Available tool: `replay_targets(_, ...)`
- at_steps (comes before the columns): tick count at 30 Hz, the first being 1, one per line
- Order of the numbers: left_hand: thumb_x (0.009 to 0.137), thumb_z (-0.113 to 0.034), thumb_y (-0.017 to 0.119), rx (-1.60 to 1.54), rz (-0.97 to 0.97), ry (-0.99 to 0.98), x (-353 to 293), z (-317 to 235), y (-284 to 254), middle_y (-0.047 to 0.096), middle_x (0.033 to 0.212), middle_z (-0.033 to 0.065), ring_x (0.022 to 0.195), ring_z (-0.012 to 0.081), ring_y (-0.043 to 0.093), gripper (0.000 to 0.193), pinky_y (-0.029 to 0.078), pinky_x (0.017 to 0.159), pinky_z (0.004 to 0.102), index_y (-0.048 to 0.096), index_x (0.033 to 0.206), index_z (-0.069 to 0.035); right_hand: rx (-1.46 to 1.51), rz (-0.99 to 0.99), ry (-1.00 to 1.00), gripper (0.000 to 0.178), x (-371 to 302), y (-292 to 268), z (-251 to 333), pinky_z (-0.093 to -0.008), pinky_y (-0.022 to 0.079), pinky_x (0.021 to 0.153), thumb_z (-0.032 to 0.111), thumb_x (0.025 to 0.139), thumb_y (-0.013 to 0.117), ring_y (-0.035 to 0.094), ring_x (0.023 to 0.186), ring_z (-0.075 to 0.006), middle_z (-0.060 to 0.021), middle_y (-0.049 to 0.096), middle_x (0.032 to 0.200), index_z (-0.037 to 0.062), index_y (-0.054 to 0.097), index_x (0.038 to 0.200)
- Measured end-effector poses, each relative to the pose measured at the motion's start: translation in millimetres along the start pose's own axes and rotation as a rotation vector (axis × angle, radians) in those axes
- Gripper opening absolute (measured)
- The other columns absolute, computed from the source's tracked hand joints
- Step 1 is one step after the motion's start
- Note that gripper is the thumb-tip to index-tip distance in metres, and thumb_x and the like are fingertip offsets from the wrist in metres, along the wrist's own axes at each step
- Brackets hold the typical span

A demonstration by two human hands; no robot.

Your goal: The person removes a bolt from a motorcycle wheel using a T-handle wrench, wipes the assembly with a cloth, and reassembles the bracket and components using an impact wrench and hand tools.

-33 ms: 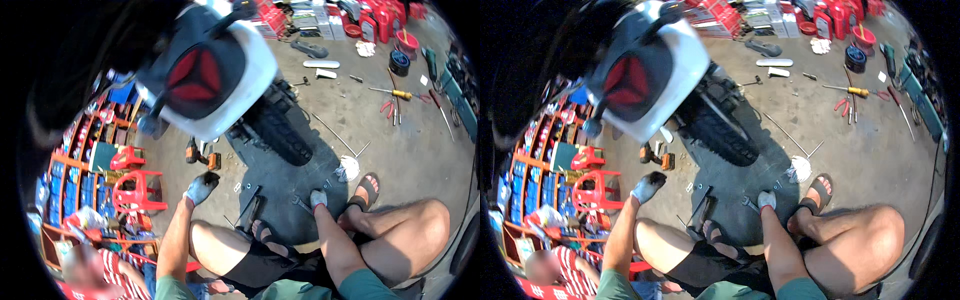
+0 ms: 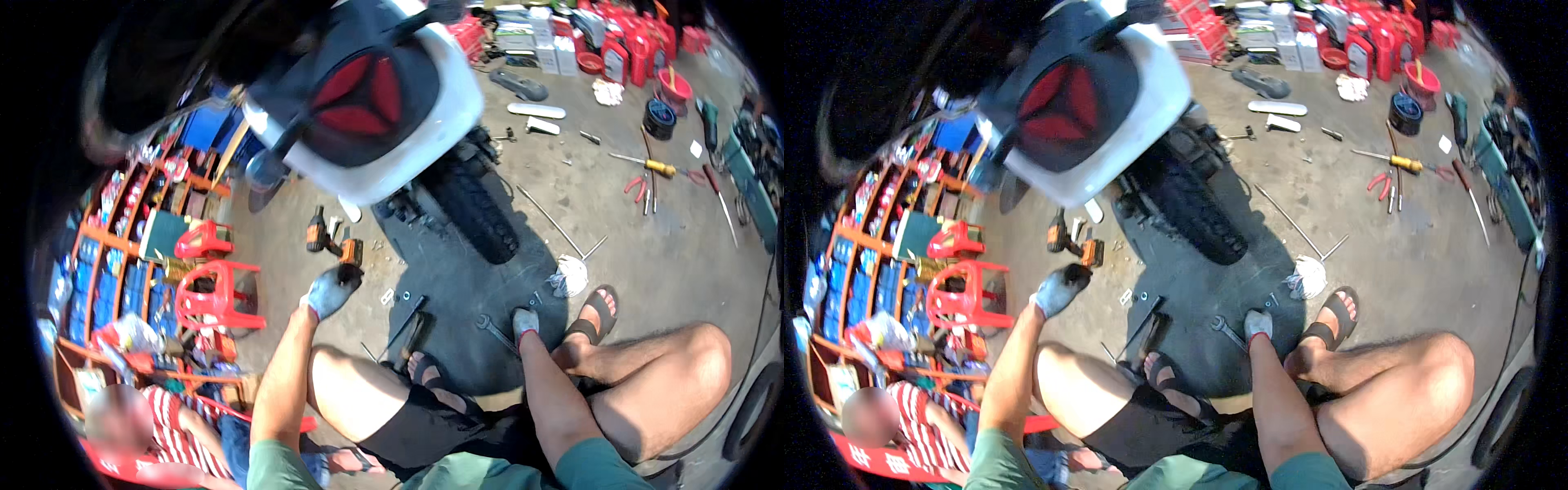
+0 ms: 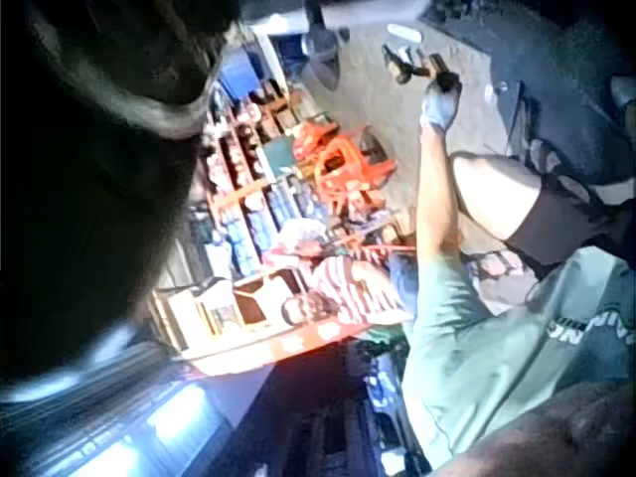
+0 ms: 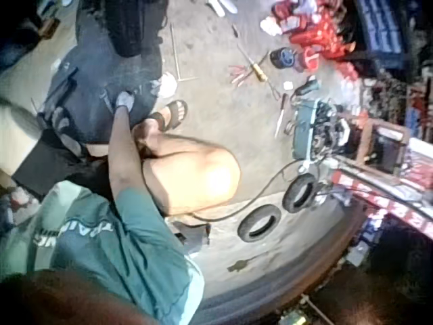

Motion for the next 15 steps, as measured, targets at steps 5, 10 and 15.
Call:
replay_targets(5,0.087,-0.022,0.058,-0.145,-0.13,0.064,-67,35,-27,0.068,0.1,0.0122,0.092,0.0258,0.064,0.026,0.049,0.085,0.0347,0.065,0.108,-0.008,0.051,0.077,0.04,0.027,-55,14,-32,-0.0376,0.046,0.082,0.015,0.082,0.055,0.059,0.089,-0.0253,-0.0125,0.067,0.098,0.0022,0.065,0.103)
replay_targets(10,0.088,-0.025,0.056,-0.18,-0.171,0.113,-57,39,-62,0.067,0.104,0.0143,0.097,0.028,0.063,0.03,0.049,0.087,0.0364,0.063,0.112,-0.007,-0.013,0.198,-0.031,0.022,-18,-23,-28,-0.0356,0.051,0.073,0.013,0.085,0.057,0.063,0.079,-0.0228,-0.0105,0.068,0.095,0.0022,0.068,0.1)
replay_targets(15,0.089,-0.028,0.057,-0.329,-0.11,-0.13,-70,138,9,0.067,0.102,0.0107,0.098,0.0251,0.064,0.03,0.048,0.087,0.036,0.062,0.112,-0.009,-0.219,0.164,0.021,0.018,-82,6,-29,-0.0366,0.052,0.072,0.015,0.086,0.059,0.063,0.078,-0.0207,-0.0101,0.067,0.089,0.0011,0.066,0.093)
Point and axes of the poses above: each hand's wrist, its own x-axis towards the middle knuckle, its own y-axis out of the palm, z = x × y, the point moved 3 cm from there along x, towards the middle knuckle
